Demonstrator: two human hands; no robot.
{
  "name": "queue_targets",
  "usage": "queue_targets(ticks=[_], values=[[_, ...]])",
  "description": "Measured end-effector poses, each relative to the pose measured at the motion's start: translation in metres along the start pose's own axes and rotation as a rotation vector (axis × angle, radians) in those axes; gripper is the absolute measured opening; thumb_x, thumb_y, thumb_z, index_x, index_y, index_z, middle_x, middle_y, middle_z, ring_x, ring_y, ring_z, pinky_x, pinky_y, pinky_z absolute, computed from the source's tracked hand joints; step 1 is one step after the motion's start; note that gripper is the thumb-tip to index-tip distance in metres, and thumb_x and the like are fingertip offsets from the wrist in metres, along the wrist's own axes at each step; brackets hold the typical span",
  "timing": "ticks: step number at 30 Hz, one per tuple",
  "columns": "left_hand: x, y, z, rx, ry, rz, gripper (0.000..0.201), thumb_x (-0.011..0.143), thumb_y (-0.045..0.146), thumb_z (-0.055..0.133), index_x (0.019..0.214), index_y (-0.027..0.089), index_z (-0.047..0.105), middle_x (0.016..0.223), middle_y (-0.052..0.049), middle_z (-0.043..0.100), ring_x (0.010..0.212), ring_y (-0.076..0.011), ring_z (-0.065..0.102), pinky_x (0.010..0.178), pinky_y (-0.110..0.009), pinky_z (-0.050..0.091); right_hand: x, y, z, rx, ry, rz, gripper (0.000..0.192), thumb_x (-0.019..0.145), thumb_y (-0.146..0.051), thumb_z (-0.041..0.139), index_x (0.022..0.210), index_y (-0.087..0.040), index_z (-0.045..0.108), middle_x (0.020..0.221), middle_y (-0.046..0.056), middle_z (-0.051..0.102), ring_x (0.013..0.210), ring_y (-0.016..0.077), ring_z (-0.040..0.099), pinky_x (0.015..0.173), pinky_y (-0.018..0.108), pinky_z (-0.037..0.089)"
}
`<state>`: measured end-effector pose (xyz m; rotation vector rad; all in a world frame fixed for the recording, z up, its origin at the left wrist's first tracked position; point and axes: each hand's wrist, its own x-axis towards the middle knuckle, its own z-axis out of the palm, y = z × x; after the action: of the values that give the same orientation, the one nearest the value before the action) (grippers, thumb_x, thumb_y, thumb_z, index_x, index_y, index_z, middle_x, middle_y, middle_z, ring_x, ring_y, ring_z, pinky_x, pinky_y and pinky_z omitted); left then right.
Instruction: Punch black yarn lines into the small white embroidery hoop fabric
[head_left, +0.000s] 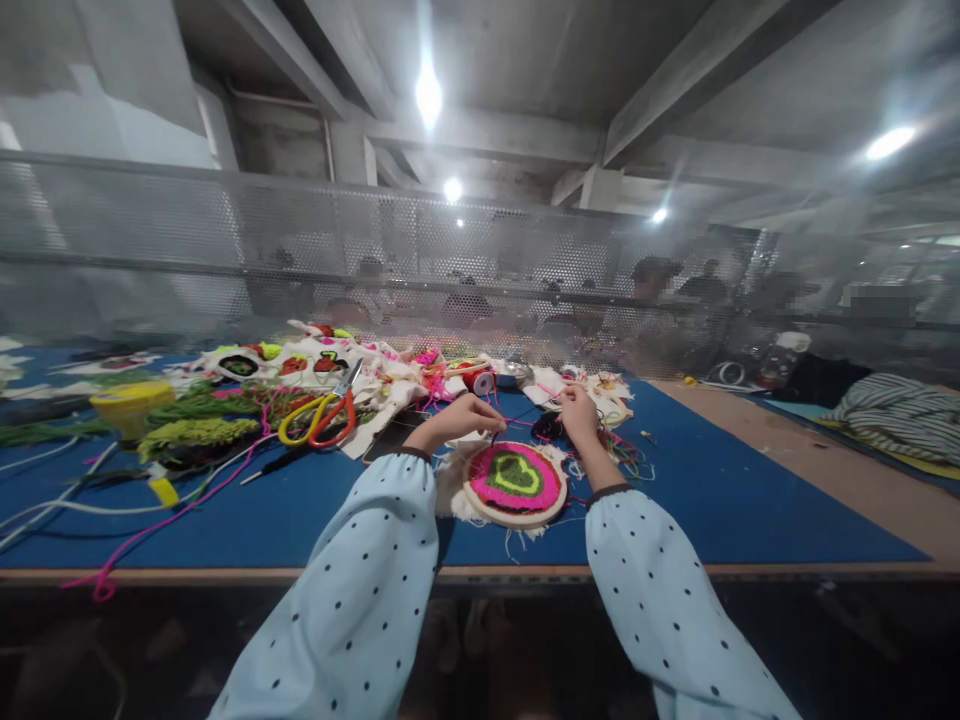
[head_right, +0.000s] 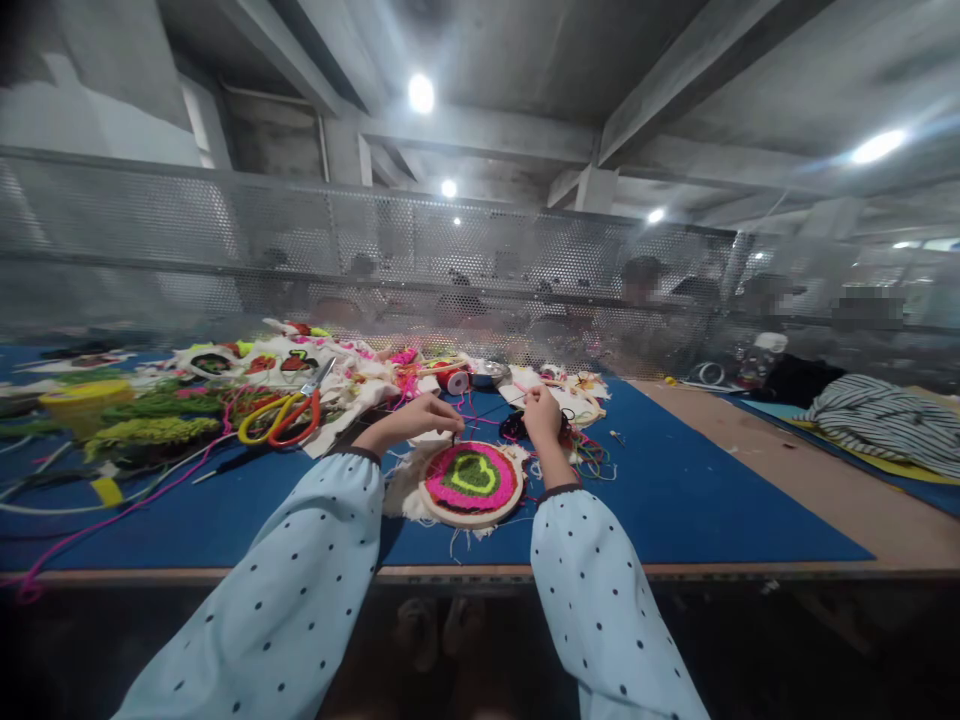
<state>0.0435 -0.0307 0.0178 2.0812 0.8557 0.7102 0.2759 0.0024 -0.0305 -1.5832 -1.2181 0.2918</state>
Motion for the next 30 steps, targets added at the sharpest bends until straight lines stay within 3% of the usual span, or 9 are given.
queue_targets(ticks=[4, 10, 17, 23, 26, 30], values=[[-0.002, 0.007, 0.001, -0.017, -0.022, -0.011, 0.016, 0.064, 0.026, 0.065, 0.066, 0.012, 0.071, 0.059, -0.003, 0.063, 0.052, -0.0079, 0.046, 0.052, -0.022, 0.036, 0.006, 0.011, -0.003, -0.03, 0.067, 0.079, 0.02, 0.075, -0.021, 0.041, 0.082, -0.019, 0.06, 0.064, 0.001, 0.062, 0.043, 0.013, 0.052, 0.053, 0.025, 0.038], [-0.002, 0.005, 0.0, -0.023, -0.053, -0.006, 0.016, 0.065, 0.027, 0.065, 0.066, 0.013, 0.071, 0.058, -0.003, 0.063, 0.052, -0.008, 0.046, 0.051, -0.021, 0.035, 0.013, 0.026, -0.003, -0.04, 0.125, 0.082, 0.023, 0.075, -0.018, 0.039, 0.083, -0.019, 0.061, 0.059, 0.003, 0.06, 0.051, 0.0178, 0.055, 0.057, 0.028, 0.039], [0.0, 0.0, 0.0, -0.011, -0.087, 0.002, 0.019, 0.066, 0.031, 0.064, 0.069, 0.013, 0.072, 0.063, -0.004, 0.065, 0.054, -0.008, 0.048, 0.053, -0.021, 0.037, 0.016, 0.036, -0.002, -0.117, 0.173, 0.145, 0.025, 0.076, -0.016, 0.037, 0.09, -0.016, 0.058, 0.068, 0.009, 0.06, 0.062, 0.0213, 0.057, 0.062, 0.032, 0.04], [0.003, -0.006, 0.003, 0.02, -0.118, 0.01, 0.021, 0.068, 0.031, 0.063, 0.074, 0.013, 0.072, 0.066, -0.005, 0.066, 0.055, -0.0089, 0.05, 0.054, -0.021, 0.039, 0.01, 0.036, -0.007, -0.197, 0.169, 0.163, 0.024, 0.072, -0.011, 0.04, 0.088, -0.014, 0.058, 0.091, 0.017, 0.055, 0.078, 0.0249, 0.057, 0.07, 0.037, 0.041], [0.005, -0.009, 0.005, 0.123, -0.032, 0.03, 0.022, 0.072, 0.031, 0.058, 0.073, 0.012, 0.07, 0.066, -0.004, 0.065, 0.056, -0.0095, 0.051, 0.055, -0.021, 0.039, 0.007, 0.029, -0.009, -0.22, 0.128, 0.123, 0.02, 0.067, -0.01, 0.045, 0.079, -0.015, 0.06, 0.1, 0.017, 0.052, 0.079, 0.0244, 0.057, 0.072, 0.038, 0.042], [0.011, -0.013, 0.006, 0.34, 0.239, 0.071, 0.021, 0.076, 0.028, 0.053, 0.072, 0.012, 0.067, 0.065, -0.003, 0.062, 0.058, -0.0105, 0.051, 0.057, -0.022, 0.037, 0.003, 0.008, -0.005, -0.179, 0.078, -0.062, 0.027, 0.063, -0.01, 0.048, 0.086, -0.018, 0.061, 0.112, 0.012, 0.049, 0.085, 0.0226, 0.057, 0.077, 0.035, 0.043]])
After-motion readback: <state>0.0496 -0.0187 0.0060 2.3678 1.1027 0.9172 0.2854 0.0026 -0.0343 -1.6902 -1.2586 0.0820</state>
